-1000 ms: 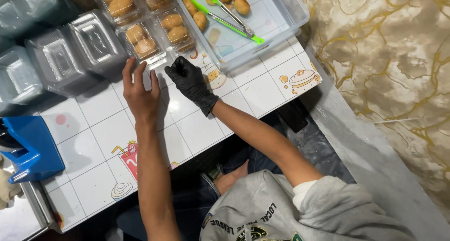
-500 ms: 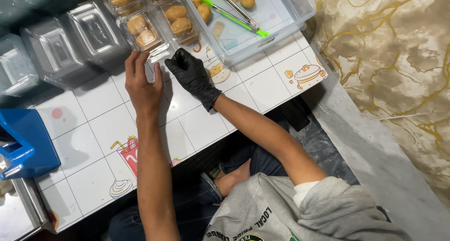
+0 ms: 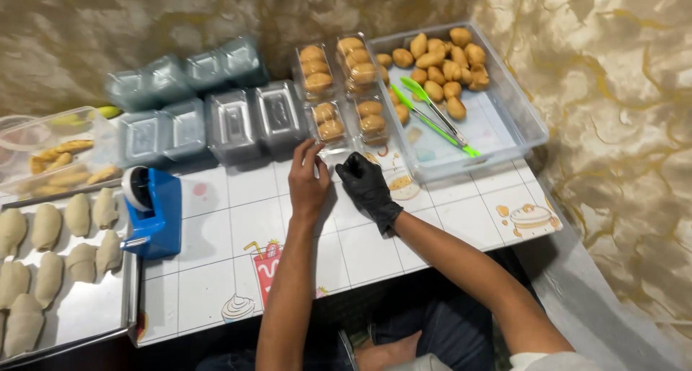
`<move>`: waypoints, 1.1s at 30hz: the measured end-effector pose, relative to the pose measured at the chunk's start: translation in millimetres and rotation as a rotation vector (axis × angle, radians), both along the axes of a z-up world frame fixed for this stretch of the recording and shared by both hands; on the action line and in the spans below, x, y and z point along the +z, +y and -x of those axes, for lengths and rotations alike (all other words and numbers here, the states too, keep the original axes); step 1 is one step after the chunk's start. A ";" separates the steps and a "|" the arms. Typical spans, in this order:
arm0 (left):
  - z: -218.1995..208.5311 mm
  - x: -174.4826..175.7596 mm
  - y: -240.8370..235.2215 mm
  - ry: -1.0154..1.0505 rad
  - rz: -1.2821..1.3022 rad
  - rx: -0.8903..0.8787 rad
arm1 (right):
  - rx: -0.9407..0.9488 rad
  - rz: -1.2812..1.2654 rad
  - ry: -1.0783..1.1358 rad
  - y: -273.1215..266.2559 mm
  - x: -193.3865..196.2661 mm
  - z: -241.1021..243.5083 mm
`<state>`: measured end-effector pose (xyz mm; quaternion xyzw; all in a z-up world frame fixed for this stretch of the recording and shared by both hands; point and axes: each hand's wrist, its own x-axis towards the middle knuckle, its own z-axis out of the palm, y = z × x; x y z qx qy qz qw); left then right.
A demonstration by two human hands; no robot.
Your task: The person uses green tongs to pick up small, round pastries from a tray and places them into clear plastic containers. They then close the containers and arrange them on the table.
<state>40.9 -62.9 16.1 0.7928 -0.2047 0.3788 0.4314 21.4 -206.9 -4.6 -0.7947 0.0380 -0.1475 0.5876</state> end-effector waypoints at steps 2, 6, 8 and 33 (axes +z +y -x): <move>2.7 6.5 3.2 0.014 0.033 0.015 | 0.081 0.009 -0.036 4.0 9.2 -1.7; -0.5 10.5 8.5 0.011 0.083 0.065 | 0.261 0.227 -0.072 6.1 10.8 -12.3; -4.5 10.7 14.5 -0.015 0.075 0.115 | 0.303 0.249 -0.082 6.2 4.6 -20.2; -31.6 7.0 65.6 0.001 -0.325 0.524 | 0.424 0.420 -0.212 3.3 27.1 1.6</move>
